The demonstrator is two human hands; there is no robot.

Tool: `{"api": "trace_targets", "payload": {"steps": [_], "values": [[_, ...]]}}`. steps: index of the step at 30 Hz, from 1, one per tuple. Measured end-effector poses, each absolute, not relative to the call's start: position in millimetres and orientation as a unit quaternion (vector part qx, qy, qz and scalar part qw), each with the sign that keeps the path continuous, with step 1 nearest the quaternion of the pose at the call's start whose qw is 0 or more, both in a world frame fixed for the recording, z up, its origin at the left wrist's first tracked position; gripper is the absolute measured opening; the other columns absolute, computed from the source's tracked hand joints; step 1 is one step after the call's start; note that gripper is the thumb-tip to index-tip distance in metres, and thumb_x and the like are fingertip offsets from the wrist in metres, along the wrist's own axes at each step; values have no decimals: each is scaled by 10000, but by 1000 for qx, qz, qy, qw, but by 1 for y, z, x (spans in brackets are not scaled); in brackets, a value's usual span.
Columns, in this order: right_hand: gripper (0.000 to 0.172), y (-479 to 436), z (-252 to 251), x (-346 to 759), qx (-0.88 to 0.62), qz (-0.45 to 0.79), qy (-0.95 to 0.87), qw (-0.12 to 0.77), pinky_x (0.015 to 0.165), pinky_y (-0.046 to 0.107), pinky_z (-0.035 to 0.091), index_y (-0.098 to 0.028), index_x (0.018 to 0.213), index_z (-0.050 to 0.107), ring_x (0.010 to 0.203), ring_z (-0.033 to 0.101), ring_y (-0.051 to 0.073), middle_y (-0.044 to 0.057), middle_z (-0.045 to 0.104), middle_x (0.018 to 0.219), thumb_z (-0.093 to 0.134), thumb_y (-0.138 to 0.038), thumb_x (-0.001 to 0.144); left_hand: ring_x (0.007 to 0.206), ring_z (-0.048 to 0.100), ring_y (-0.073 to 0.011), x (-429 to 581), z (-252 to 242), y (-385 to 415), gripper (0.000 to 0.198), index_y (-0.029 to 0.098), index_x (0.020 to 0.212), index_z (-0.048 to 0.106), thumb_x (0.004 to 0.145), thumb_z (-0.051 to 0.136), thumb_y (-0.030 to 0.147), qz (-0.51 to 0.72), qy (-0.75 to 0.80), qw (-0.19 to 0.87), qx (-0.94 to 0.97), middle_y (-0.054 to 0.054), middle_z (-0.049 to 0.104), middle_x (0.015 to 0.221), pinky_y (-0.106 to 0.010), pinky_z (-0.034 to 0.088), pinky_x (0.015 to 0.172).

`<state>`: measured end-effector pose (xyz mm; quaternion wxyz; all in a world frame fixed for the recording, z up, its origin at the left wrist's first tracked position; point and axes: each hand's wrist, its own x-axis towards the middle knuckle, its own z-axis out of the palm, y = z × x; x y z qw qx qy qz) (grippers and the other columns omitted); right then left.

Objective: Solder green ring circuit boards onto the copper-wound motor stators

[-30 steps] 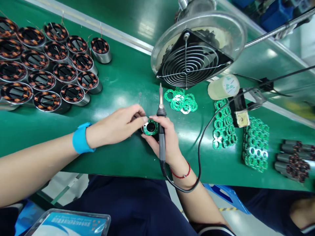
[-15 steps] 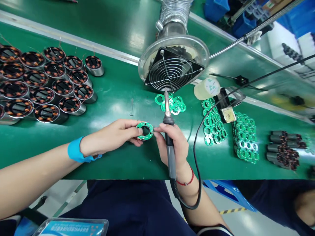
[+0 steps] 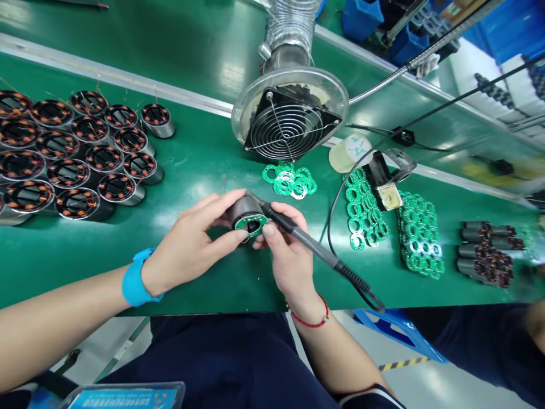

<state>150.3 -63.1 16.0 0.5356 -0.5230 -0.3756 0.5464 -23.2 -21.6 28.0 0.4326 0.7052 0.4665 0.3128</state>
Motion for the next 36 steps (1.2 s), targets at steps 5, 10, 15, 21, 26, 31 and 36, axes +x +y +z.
{"api": "trace_targets", "payload": {"steps": [5, 10, 15, 21, 26, 31, 36], "values": [[403, -63, 12, 166, -498, 354, -575, 544, 766, 299, 603, -314, 1245, 559, 825, 708, 136, -27, 714, 929, 689, -188, 885, 802, 670, -186, -21, 31, -13, 515, 138, 1245, 614, 811, 655, 412, 198, 465, 674, 539, -66, 705, 967, -343, 595, 740], [420, -58, 24, 174, -438, 330, -692, 469, 932, 376, 602, -358, 1287, 545, 1028, 739, 178, -8, 750, 1108, 603, -123, 943, 763, 644, -165, -24, 34, -7, 325, 177, 1068, 713, 815, 650, 371, 137, 411, 740, 515, -51, 722, 944, -318, 573, 717], [442, -53, 29, 178, -429, 315, -709, 463, 844, 339, 603, -348, 1285, 527, 890, 742, 160, -39, 747, 948, 627, -108, 928, 765, 631, -152, -29, 34, -5, 287, 199, 1054, 742, 853, 619, 362, 101, 360, 783, 496, -36, 710, 928, -280, 558, 686], [281, -48, 24, 179, -431, 149, -805, 379, 615, 291, 501, -287, 1130, 565, 684, 607, 158, -17, 651, 808, 551, -95, 925, 748, 606, -191, -27, 35, -11, 424, 152, 1193, 682, 823, 580, 331, 165, 457, 490, 724, -67, 684, 880, -339, 550, 700], [306, -52, 21, 167, -535, 265, -710, 375, 651, 295, 512, -281, 1132, 530, 676, 602, 142, -28, 631, 828, 522, -98, 886, 782, 630, -220, -30, 25, -17, 352, 173, 1215, 676, 916, 496, 216, 234, 385, 116, 885, -107, 714, 900, -388, 562, 775], [329, -53, 20, 162, -495, 580, -442, 473, 604, 266, 543, -278, 1118, 512, 609, 610, 114, -69, 595, 742, 674, -248, 833, 854, 676, -220, -32, 23, -19, 285, 224, 1191, 667, 924, 567, 225, 328, 345, 80, 876, -82, 738, 966, -370, 571, 814], [375, -60, 22, 161, -506, 580, -417, 483, 625, 262, 568, -289, 1152, 522, 616, 614, 97, -71, 586, 782, 728, -339, 843, 754, 611, -179, -29, 34, -22, 346, 188, 1199, 646, 873, 574, 277, 309, 427, 229, 818, -47, 689, 862, -298, 517, 686]]}}
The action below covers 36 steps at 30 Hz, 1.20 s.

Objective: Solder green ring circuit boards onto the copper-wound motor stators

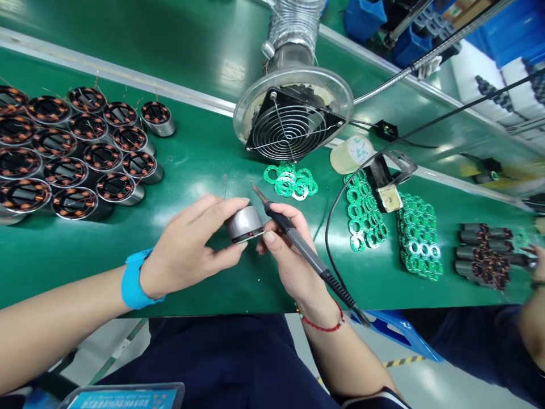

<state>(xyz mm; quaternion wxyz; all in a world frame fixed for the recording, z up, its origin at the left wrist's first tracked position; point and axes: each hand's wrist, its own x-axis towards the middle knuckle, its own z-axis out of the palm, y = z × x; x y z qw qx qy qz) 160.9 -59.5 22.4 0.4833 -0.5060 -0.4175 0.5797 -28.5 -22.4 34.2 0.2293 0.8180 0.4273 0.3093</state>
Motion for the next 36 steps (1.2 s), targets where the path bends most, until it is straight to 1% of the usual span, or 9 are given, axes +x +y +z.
{"api": "trace_targets", "payload": {"steps": [5, 7, 11, 14, 18, 24, 28, 32, 36], "values": [[329, -66, 19, 164, -532, 480, -503, 483, 656, 255, 570, -292, 1201, 518, 679, 633, 107, -54, 612, 810, 664, -284, 907, 754, 594, -160, -23, 37, -17, 419, 178, 1184, 669, 821, 622, 382, 235, 478, 503, 681, -28, 670, 883, -284, 515, 692], [410, -69, 17, 166, -525, 426, -555, 484, 808, 319, 602, -302, 1285, 471, 899, 693, 150, 15, 683, 1032, 644, -258, 916, 784, 614, -176, -21, 35, -14, 454, 168, 1192, 662, 812, 619, 412, 212, 484, 593, 607, -42, 691, 911, -301, 521, 702], [620, -71, 19, 166, -441, 404, -680, 424, 1072, 458, 533, -309, 1419, 345, 1297, 605, 234, 106, 583, 1427, 652, -202, 890, 880, 648, -204, -22, 33, -11, 369, 194, 1120, 667, 791, 649, 359, 195, 449, 698, 522, -48, 706, 959, -303, 533, 731], [606, -70, 16, 161, -445, 356, -702, 426, 1025, 459, 561, -321, 1407, 362, 1210, 655, 238, 86, 637, 1319, 674, -221, 897, 818, 638, -183, -23, 31, -13, 305, 210, 1079, 642, 832, 648, 388, 200, 430, 758, 448, -35, 680, 937, -287, 533, 675], [659, -68, 7, 157, -483, 230, -702, 471, 857, 438, 604, -341, 1393, 413, 1025, 677, 244, 64, 655, 1165, 770, -290, 842, 917, 658, -201, -20, 30, -16, 288, 198, 1049, 665, 844, 670, 401, 201, 389, 817, 374, -63, 704, 1023, -359, 554, 854], [426, -64, 13, 167, -465, 321, -655, 502, 897, 379, 595, -344, 1340, 472, 995, 724, 184, 26, 709, 1125, 613, -216, 959, 795, 638, -171, -20, 30, -11, 328, 174, 1065, 680, 806, 708, 374, 172, 397, 793, 429, -38, 687, 905, -343, 547, 783], [343, -58, 17, 174, -490, 224, -708, 457, 793, 345, 584, -340, 1231, 539, 824, 713, 170, -23, 716, 914, 593, -152, 949, 771, 622, -170, -20, 28, -12, 416, 174, 1150, 642, 815, 668, 419, 169, 419, 732, 510, -28, 668, 899, -340, 544, 756], [258, -55, 14, 172, -503, 153, -760, 382, 674, 316, 542, -310, 1140, 587, 737, 659, 173, -5, 680, 862, 561, -146, 942, 890, 621, -201, -21, 25, -19, 412, 162, 1228, 601, 847, 605, 320, 215, 465, 508, 692, -70, 681, 1016, -345, 530, 802], [278, -57, 13, 164, -553, 336, -637, 420, 668, 297, 556, -300, 1200, 530, 672, 658, 134, -40, 640, 822, 533, -171, 953, 971, 621, -237, -21, 25, -24, 387, 119, 1247, 608, 888, 503, 219, 242, 445, 326, 798, -121, 689, 1080, -388, 508, 877]]}}
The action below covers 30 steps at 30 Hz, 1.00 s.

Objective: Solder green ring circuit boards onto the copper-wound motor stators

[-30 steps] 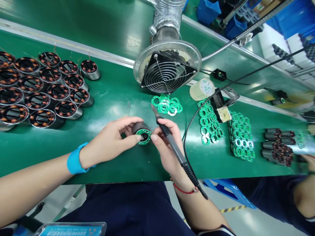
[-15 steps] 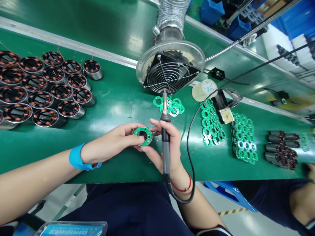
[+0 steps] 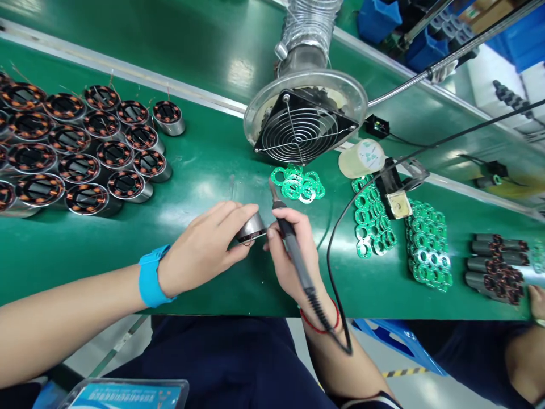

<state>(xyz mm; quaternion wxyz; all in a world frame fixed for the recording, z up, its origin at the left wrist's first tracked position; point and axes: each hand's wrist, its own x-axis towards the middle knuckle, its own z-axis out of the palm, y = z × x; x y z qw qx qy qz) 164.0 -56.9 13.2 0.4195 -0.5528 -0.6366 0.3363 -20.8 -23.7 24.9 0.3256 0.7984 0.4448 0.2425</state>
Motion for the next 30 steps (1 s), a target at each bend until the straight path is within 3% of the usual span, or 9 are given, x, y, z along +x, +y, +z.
{"api": "trace_targets", "payload": {"steps": [4, 9, 13, 15, 17, 20, 24, 30], "values": [[267, -55, 16, 166, -497, 537, -487, 476, 657, 286, 578, -292, 1178, 506, 594, 652, 105, -73, 620, 760, 619, -339, 940, 854, 631, -209, -22, 28, -21, 398, 153, 1229, 609, 868, 547, 308, 212, 476, 449, 726, -76, 687, 1002, -343, 527, 751], [362, -50, 17, 174, -441, 610, -476, 454, 545, 226, 498, -303, 1158, 532, 542, 583, 77, -91, 582, 730, 731, -372, 864, 876, 638, -223, -24, 28, -18, 513, 178, 1276, 597, 829, 584, 431, 166, 441, 617, 630, -66, 690, 997, -366, 527, 757], [321, -53, 18, 171, -494, 516, -560, 419, 501, 215, 439, -304, 1144, 552, 511, 475, 72, -102, 508, 681, 710, -259, 868, 773, 595, -190, -26, 28, -15, 519, 181, 1261, 621, 810, 611, 435, 143, 436, 616, 640, -37, 677, 909, -337, 499, 697], [368, -56, 19, 169, -516, 437, -610, 413, 571, 245, 505, -306, 1185, 544, 569, 538, 93, -85, 558, 729, 712, -241, 865, 724, 568, -169, -26, 29, -12, 468, 184, 1202, 651, 799, 618, 421, 129, 428, 629, 636, -17, 658, 846, -308, 483, 654], [450, -59, 20, 168, -506, 380, -649, 423, 753, 314, 582, -311, 1266, 509, 801, 672, 146, -19, 674, 936, 714, -247, 871, 704, 566, -154, -27, 32, -7, 390, 183, 1099, 678, 789, 626, 414, 104, 401, 678, 607, -7, 647, 811, -277, 474, 619], [489, -63, 22, 167, -430, 395, -685, 436, 1001, 418, 559, -326, 1369, 433, 1183, 664, 207, 58, 682, 1286, 642, -242, 935, 673, 587, -134, -28, 37, -3, 286, 171, 941, 678, 787, 634, 408, 57, 352, 765, 537, -3, 651, 788, -243, 476, 585], [375, -65, 27, 166, -373, 390, -709, 455, 980, 433, 570, -338, 1317, 482, 1079, 706, 195, 28, 758, 1145, 566, -216, 973, 603, 601, -111, -29, 39, -5, 229, 169, 834, 656, 762, 684, 384, 52, 314, 831, 456, 22, 622, 704, -207, 441, 528], [308, -66, 34, 167, -358, 205, -810, 417, 964, 427, 551, -293, 1210, 553, 944, 723, 205, 13, 797, 962, 565, -195, 919, 580, 623, -113, -26, 36, -11, 293, 166, 807, 636, 726, 711, 437, 10, 292, 874, 388, -1, 648, 759, -200, 414, 474]]}}
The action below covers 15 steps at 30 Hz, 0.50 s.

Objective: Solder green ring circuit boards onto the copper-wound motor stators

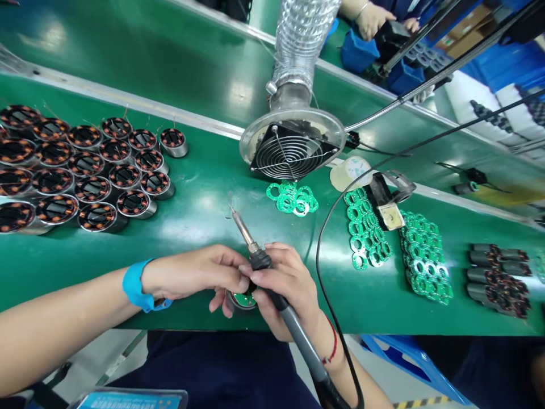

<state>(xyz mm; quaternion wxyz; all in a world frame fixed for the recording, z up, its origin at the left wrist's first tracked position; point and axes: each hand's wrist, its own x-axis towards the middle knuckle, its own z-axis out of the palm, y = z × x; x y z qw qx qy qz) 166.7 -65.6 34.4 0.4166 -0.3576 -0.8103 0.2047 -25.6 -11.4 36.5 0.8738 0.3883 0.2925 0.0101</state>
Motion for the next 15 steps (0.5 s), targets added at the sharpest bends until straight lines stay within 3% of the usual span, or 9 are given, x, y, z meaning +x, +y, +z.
{"api": "trace_targets", "payload": {"steps": [3, 5, 8, 11, 15], "values": [[326, -70, 34, 181, -390, 141, -813, 409, 988, 458, 538, -253, 1260, 538, 1115, 690, 247, 77, 787, 1091, 556, -248, 934, 649, 637, -139, -30, 47, 5, 370, 186, 950, 620, 733, 728, 465, 61, 374, 809, 449, 6, 657, 777, -224, 469, 536], [356, -69, 31, 202, -447, 94, -788, 412, 958, 449, 549, -238, 1293, 529, 1159, 667, 259, 108, 767, 1159, 548, -220, 938, 700, 646, -157, -39, 59, 29, 424, 201, 1027, 596, 739, 751, 469, 115, 469, 699, 528, 10, 668, 787, -249, 502, 597], [339, -53, 25, 247, -542, -14, -766, 345, 862, 400, 559, -241, 1250, 593, 993, 688, 248, 95, 769, 1085, 566, -166, 921, 697, 640, -153, -54, 74, 84, 301, 196, 1010, 594, 796, 735, 353, 159, 602, 509, 595, -5, 686, 807, -259, 495, 629], [272, -18, 16, 293, -590, -84, -751, 284, 829, 413, 548, -199, 1170, 664, 903, 680, 265, 114, 756, 949, 529, -245, 939, 714, 627, -121, -54, 79, 148, 155, 158, 958, 601, 823, 678, 157, 211, 670, 436, 562, -15, 666, 815, -243, 509, 679], [395, 18, 9, 326, -682, 31, -683, 261, 725, 392, 569, -172, 1186, 674, 744, 697, 243, 109, 765, 887, 496, -434, 951, 799, 633, -95, -29, 67, 214, 93, 116, 977, 599, 885, 588, 127, 254, 671, 407, 565, -33, 673, 890, -228, 539, 777]]}}
